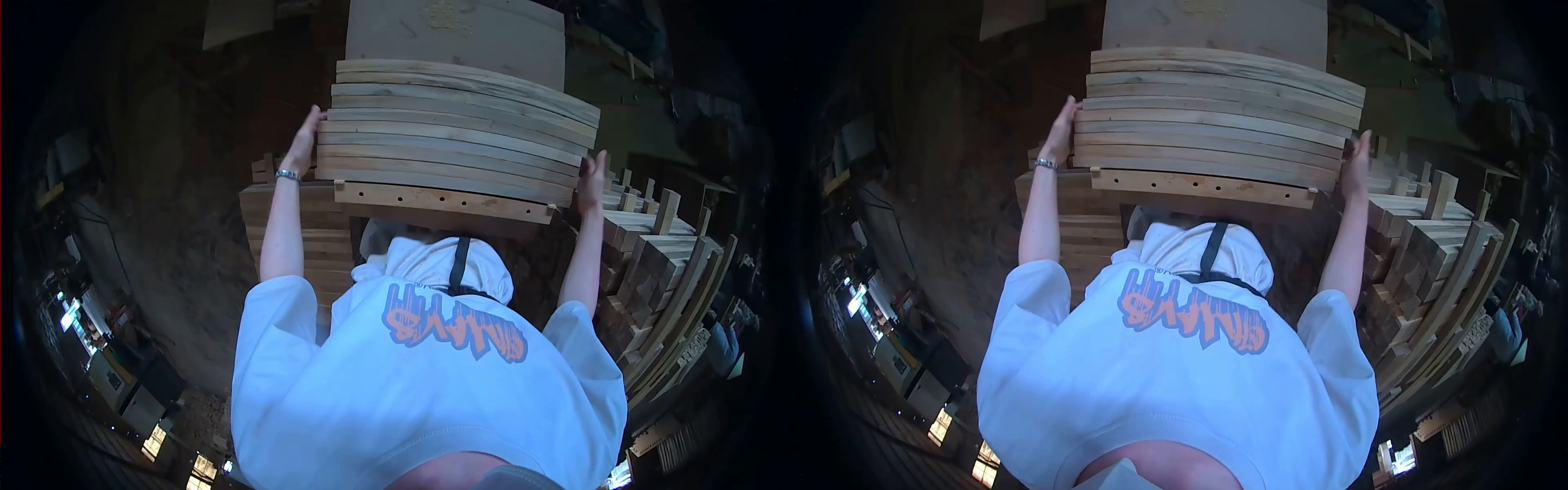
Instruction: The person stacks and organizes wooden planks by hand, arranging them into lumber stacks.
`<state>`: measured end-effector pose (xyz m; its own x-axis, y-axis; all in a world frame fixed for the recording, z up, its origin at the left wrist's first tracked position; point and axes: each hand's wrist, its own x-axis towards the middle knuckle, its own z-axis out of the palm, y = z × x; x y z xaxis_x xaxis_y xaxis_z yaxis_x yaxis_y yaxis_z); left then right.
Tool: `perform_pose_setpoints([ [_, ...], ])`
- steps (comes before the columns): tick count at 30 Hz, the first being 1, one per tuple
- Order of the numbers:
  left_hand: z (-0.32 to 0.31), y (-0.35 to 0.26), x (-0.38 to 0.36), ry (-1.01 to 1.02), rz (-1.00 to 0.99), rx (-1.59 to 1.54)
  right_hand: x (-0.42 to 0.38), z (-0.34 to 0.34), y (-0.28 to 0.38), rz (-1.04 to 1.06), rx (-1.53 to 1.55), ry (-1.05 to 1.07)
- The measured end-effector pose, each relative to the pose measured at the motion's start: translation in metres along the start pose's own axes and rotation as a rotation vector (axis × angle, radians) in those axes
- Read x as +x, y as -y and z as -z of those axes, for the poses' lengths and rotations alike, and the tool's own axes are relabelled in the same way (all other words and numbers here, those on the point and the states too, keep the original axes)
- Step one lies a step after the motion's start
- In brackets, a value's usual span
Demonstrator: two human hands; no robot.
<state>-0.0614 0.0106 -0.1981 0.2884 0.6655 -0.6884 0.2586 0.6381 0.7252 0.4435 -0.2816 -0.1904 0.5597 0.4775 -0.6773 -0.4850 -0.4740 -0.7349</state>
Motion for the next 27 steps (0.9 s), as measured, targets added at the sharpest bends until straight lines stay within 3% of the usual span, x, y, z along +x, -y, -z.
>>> perform_pose_setpoints([
  [3,0.005,-0.022,0.049,0.029,-0.010,0.005,0.040,-0.011,0.042,0.136,0.060,-0.152],
  [5,-0.019,-0.047,0.049,0.049,-0.024,0.034,0.042,-0.041,0.065,0.014,-0.114,0.038],
  [7,-0.041,-0.062,0.046,-0.092,-0.095,0.368,0.076,-0.033,0.044,0.077,-0.215,0.081],
  [10,-0.031,-0.057,0.045,-0.050,0.010,0.137,0.061,-0.043,0.048,0.082,-0.219,0.131],
  [16,-0.030,-0.054,0.042,-0.033,-0.035,0.034,0.059,-0.046,0.051,0.002,-0.137,0.164],
  [18,-0.026,-0.044,0.042,-0.045,-0.011,0.050,0.048,-0.045,0.057,-0.145,-0.115,0.114],
  [20,-0.008,-0.014,0.065,-0.086,-0.103,0.306,0.039,-0.045,0.042,-0.036,-0.119,0.122],
  [22,-0.017,-0.015,0.048,-0.093,-0.172,0.244,0.034,-0.046,0.036,0.079,-0.145,0.134],
  [24,-0.022,-0.024,0.039,-0.054,-0.078,0.247,0.037,-0.047,0.040,0.053,-0.165,0.121],
  [26,-0.016,-0.014,0.058,-0.173,-0.115,0.330,0.038,-0.048,0.044,0.043,-0.228,0.023],
  [27,-0.014,-0.012,0.065,-0.292,-0.141,0.445,0.034,-0.053,0.043,0.224,-0.573,-0.278],
])
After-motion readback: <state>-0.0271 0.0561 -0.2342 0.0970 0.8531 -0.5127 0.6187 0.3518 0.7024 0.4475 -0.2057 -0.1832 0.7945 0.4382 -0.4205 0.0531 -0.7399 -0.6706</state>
